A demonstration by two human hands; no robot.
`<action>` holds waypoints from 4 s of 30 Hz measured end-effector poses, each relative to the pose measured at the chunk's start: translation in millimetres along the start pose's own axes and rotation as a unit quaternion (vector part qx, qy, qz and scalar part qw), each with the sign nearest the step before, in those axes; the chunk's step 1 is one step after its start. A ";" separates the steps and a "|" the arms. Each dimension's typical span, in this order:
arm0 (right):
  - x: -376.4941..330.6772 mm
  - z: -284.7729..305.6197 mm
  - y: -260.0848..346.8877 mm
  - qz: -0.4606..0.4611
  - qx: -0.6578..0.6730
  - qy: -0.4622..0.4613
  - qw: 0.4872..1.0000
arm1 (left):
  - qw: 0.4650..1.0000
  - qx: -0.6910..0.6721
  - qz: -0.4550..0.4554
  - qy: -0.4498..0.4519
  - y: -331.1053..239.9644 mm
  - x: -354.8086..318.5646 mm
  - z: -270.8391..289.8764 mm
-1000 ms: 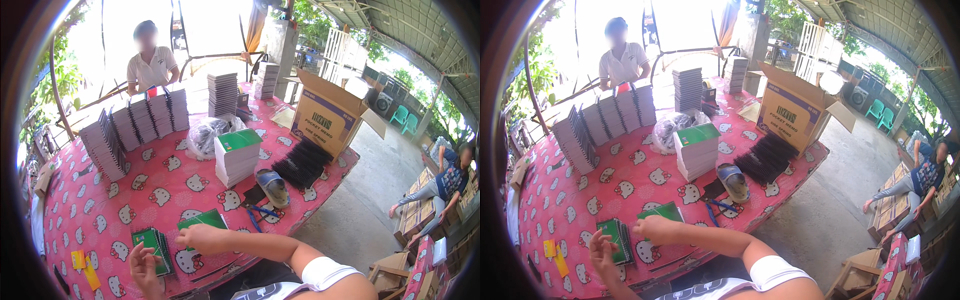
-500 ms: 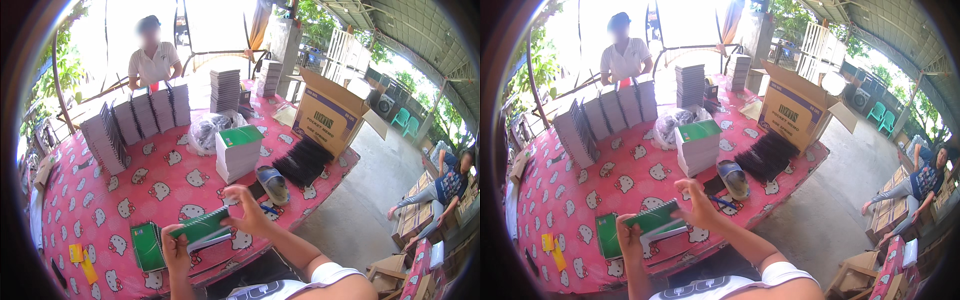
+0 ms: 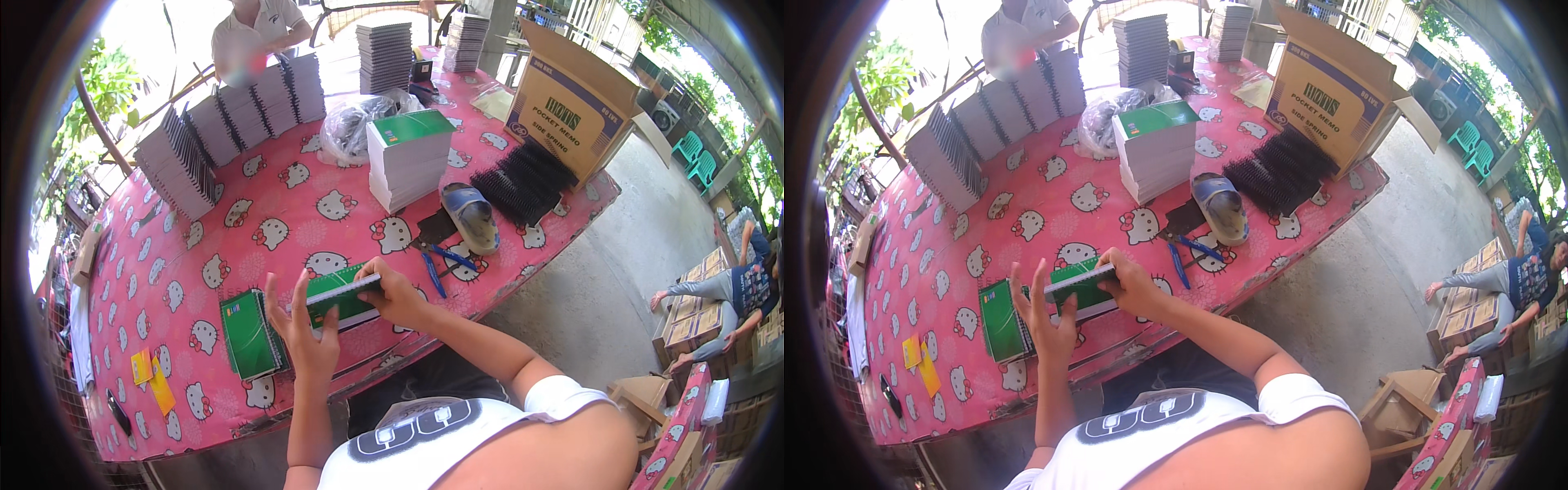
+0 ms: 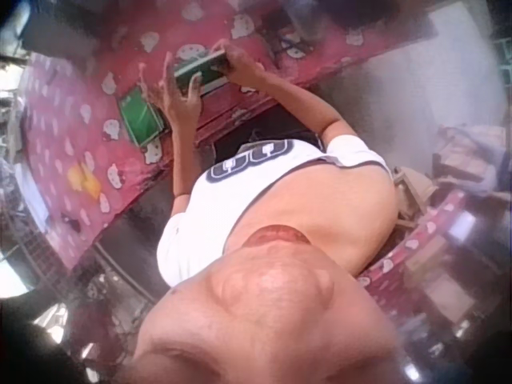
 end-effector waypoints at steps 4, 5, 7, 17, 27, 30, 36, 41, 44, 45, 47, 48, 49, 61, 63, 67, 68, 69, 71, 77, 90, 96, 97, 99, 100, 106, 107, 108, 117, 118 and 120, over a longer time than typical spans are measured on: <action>-1.2 7.3 13.6 0.048 -0.066 0.021 0.996 | 0.998 -0.006 -0.048 0.051 0.8 14.6 -20.8; 1.6 16.0 19.2 0.080 -0.105 0.038 0.990 | 0.999 -0.039 -0.004 0.024 7.8 19.0 -23.5; 21.3 77.0 24.1 0.139 -0.193 -0.069 0.969 | 0.996 -0.090 0.027 0.011 15.2 27.9 -19.1; 61.2 298.9 -105.6 -0.151 -0.504 -0.247 0.814 | 0.996 -0.077 -0.041 0.018 14.2 31.3 -32.0; 25.7 150.9 6.9 0.100 -0.309 -0.153 0.933 | 0.994 -0.082 0.007 0.073 12.5 30.8 -30.9; -2.0 82.8 50.8 0.088 -0.156 -0.068 0.981 | 0.997 -0.064 -0.007 0.043 16.6 25.3 -35.5; -0.4 73.3 58.7 0.087 -0.127 -0.093 0.984 | 0.997 -0.051 -0.042 0.028 11.5 29.8 -32.3; 4.2 68.1 61.9 0.044 -0.101 0.004 0.994 | 0.997 -0.066 -0.018 0.026 16.3 26.6 -35.2; 8.6 66.5 53.3 -0.087 -0.047 0.060 0.993 | 0.998 -0.064 -0.010 0.025 15.6 24.7 -35.6; 9.2 65.2 48.1 -0.143 -0.022 0.075 0.987 | 0.998 -0.062 -0.012 0.024 14.9 25.5 -35.2; 5.3 56.8 61.1 -0.028 -0.093 0.015 0.995 | 0.998 -0.059 -0.011 0.031 14.0 25.2 -35.0; 3.5 53.6 67.7 0.032 -0.128 -0.014 0.991 | 0.998 -0.057 -0.010 0.034 14.0 24.8 -34.4; 3.7 52.2 68.8 0.049 -0.170 -0.008 0.984 | 0.998 -0.055 -0.012 0.034 14.4 24.6 -34.1; 6.9 38.0 79.0 0.097 -0.244 -0.059 0.963 | 0.998 -0.059 -0.026 0.025 16.2 23.6 -36.5; 6.1 37.6 79.2 0.091 -0.245 -0.037 0.965 | 0.997 -0.065 -0.024 0.027 16.5 20.3 -34.9; 3.2 28.1 81.4 0.121 -0.339 -0.069 0.930 | 0.997 -0.072 -0.038 0.019 16.2 22.3 -34.4; 6.5 34.8 79.8 0.121 -0.314 -0.049 0.940 | 0.996 -0.078 -0.043 0.017 17.3 23.0 -34.7; 10.7 44.7 76.8 0.120 -0.285 -0.026 0.951 | 0.996 -0.081 -0.045 0.017 18.2 21.9 -32.7; 25.3 103.2 54.6 0.011 -0.375 -0.137 0.917 | 0.993 -0.086 -0.075 0.006 19.4 21.3 -31.7; 9.6 191.6 -43.1 -0.212 -0.617 -0.142 0.744 | 0.989 -0.099 -0.104 0.027 9.4 30.5 -32.0; 39.9 104.4 22.3 -0.022 0.223 0.100 0.969 | 0.992 -0.119 -0.050 0.009 19.5 24.0 -36.3; 52.1 104.6 14.3 -0.069 -0.005 0.020 0.997 | 0.990 -0.137 -0.024 0.032 22.8 27.0 -37.1; 49.0 99.8 9.3 -0.107 0.123 0.027 0.986 | 0.990 -0.138 -0.018 0.035 23.5 29.2 -36.9; 50.2 89.6 33.9 0.050 0.020 0.146 0.988 | 0.988 -0.144 -0.006 0.048 22.9 30.8 -34.5; 54.6 90.3 31.2 0.019 -0.035 0.104 0.994 | 0.990 -0.130 -0.020 0.042 22.4 30.0 -31.2; 66.8 75.4 27.7 0.054 -0.038 0.113 0.991 | 0.973 -0.222 0.056 -0.008 51.1 14.6 -24.2; 71.9 76.2 25.8 -0.007 -0.199 0.019 0.980 | 0.950 -0.296 0.096 -0.020 57.2 11.1 -27.8; 70.0 77.3 16.3 -0.044 -0.076 0.061 0.994 | 0.919 -0.371 0.131 -0.032 62.9 9.3 -31.8; 81.4 50.0 37.8 -0.006 -0.008 0.144 0.990 | 0.854 -0.455 0.240 -0.074 77.6 -11.6 -30.4; 78.7 46.4 36.0 -0.007 0.051 0.178 0.983 | 0.850 -0.463 0.239 -0.079 78.2 -10.7 -30.1; 85.8 49.7 22.7 -0.014 -0.155 0.058 0.986 | 0.841 -0.479 0.238 -0.086 78.8 -5.9 -28.8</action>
Point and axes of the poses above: each hand's wrist, its own x-axis towards the middle knuckle, its own z-axis out of the back of the hand, y = z × x, the point moved 5 cm from there along x, towards the middle knuckle, and after that the axes turned 9 degrees about -z, right-handed, at the moved point
